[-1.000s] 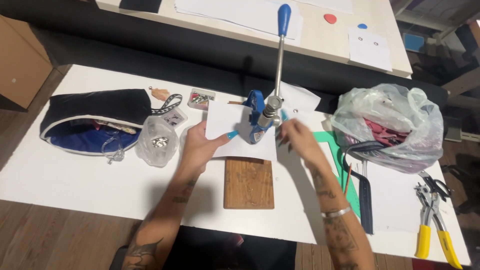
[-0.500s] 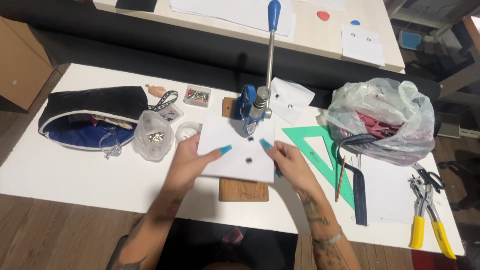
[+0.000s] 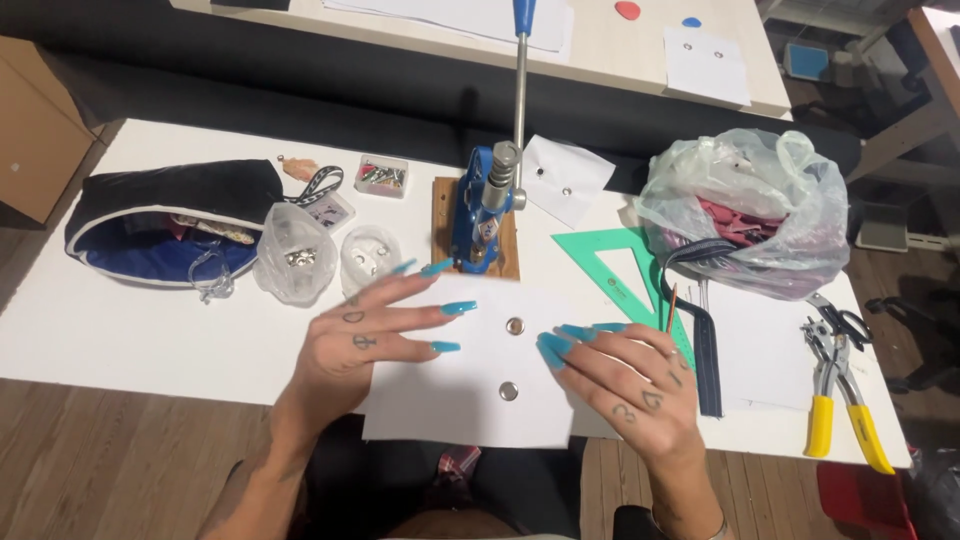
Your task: Marking points on a piece of paper using a triangle ruler and a pencil at a workstation
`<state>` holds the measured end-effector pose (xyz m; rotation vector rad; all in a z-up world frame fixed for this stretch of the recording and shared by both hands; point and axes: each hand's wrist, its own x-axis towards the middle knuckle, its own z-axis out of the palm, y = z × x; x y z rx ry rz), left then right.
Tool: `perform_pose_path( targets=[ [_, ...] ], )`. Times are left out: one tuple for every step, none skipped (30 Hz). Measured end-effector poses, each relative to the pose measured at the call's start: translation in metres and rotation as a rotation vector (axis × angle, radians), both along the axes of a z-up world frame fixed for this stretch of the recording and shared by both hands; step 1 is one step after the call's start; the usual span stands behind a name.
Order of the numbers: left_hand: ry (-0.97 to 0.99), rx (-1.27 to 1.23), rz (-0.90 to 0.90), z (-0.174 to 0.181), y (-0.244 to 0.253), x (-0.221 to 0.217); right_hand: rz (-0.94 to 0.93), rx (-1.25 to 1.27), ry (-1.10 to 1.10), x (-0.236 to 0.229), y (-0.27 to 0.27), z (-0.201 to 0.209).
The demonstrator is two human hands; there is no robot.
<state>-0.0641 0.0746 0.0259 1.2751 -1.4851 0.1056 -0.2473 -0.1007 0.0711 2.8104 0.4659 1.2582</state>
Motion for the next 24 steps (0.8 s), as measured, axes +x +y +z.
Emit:
perform_pose_path(
  targets=[
    [-0.001, -0.001, -0.002, 0.005, -0.001, -0.002, -0.002, -0.001, -0.001, -0.004, 0.001, -0.002],
    [-0.07, -0.061, 0.011, 0.011, -0.003, -0.002, -0.032, -0.015, -0.053, -0.007, 0.002, -0.002],
    [-0.14, -0.12, 0.025, 0.017, -0.004, -0.001, -0.062, -0.029, -0.105, -0.009, 0.002, -0.003],
    [-0.145, -0.126, 0.022, 0.017, -0.007, -0.002, -0.064, -0.035, -0.11, -0.01, 0.001, -0.009],
    [-0.161, -0.175, 0.017, 0.018, -0.009, -0.002, -0.103, 0.006, -0.202, -0.01, 0.0, -0.014],
    [-0.174, -0.221, 0.015, 0.017, -0.011, -0.003, -0.14, 0.049, -0.29, -0.011, -0.001, -0.021],
    [-0.176, -0.224, 0.014, 0.018, -0.013, -0.005, -0.14, 0.046, -0.293, -0.011, -0.002, -0.022],
    [-0.169, -0.245, 0.016, 0.019, -0.014, -0.007, -0.148, 0.049, -0.336, -0.012, -0.002, -0.024],
    [-0.163, -0.266, 0.018, 0.02, -0.016, -0.009, -0.157, 0.053, -0.379, -0.013, -0.002, -0.027],
    [-0.161, -0.265, 0.015, 0.021, -0.017, -0.01, -0.16, 0.054, -0.378, -0.015, -0.003, -0.028],
    [-0.158, -0.283, 0.013, 0.022, -0.018, -0.011, -0.154, 0.063, -0.402, -0.016, -0.004, -0.029],
    [-0.151, -0.299, 0.011, 0.023, -0.019, -0.013, -0.149, 0.075, -0.422, -0.019, -0.004, -0.031],
    [-0.145, -0.295, 0.008, 0.023, -0.017, -0.015, -0.153, 0.078, -0.416, -0.021, -0.004, -0.032],
    [-0.124, -0.288, 0.026, 0.024, -0.017, -0.017, -0.168, 0.066, -0.424, -0.022, -0.005, -0.032],
    [-0.103, -0.28, 0.043, 0.025, -0.017, -0.019, -0.183, 0.053, -0.432, -0.023, -0.006, -0.031],
    [-0.105, -0.285, 0.039, 0.025, -0.019, -0.019, -0.186, 0.048, -0.435, -0.023, -0.007, -0.03],
    [-0.108, -0.292, 0.033, 0.026, -0.02, -0.019, -0.196, 0.047, -0.436, -0.024, -0.007, -0.028],
    [-0.105, -0.292, 0.031, 0.025, -0.019, -0.021, -0.204, 0.053, -0.431, -0.025, -0.005, -0.027],
    [-0.103, -0.29, 0.031, 0.024, -0.019, -0.022, -0.204, 0.054, -0.428, -0.027, -0.005, -0.029],
    [-0.103, -0.299, 0.023, 0.023, -0.02, -0.021, -0.207, 0.049, -0.44, -0.028, -0.007, -0.031],
    [-0.103, -0.308, 0.015, 0.022, -0.021, -0.021, -0.21, 0.044, -0.452, -0.028, -0.008, -0.033],
    [-0.103, -0.308, 0.014, 0.021, -0.02, -0.02, -0.211, 0.044, -0.452, -0.029, -0.008, -0.032],
    [-0.114, -0.303, 0.029, 0.02, -0.02, -0.019, -0.222, 0.037, -0.451, -0.029, -0.008, -0.032],
    [-0.125, -0.297, 0.045, 0.019, -0.019, -0.019, -0.231, 0.031, -0.45, -0.03, -0.008, -0.031]
  ],
)
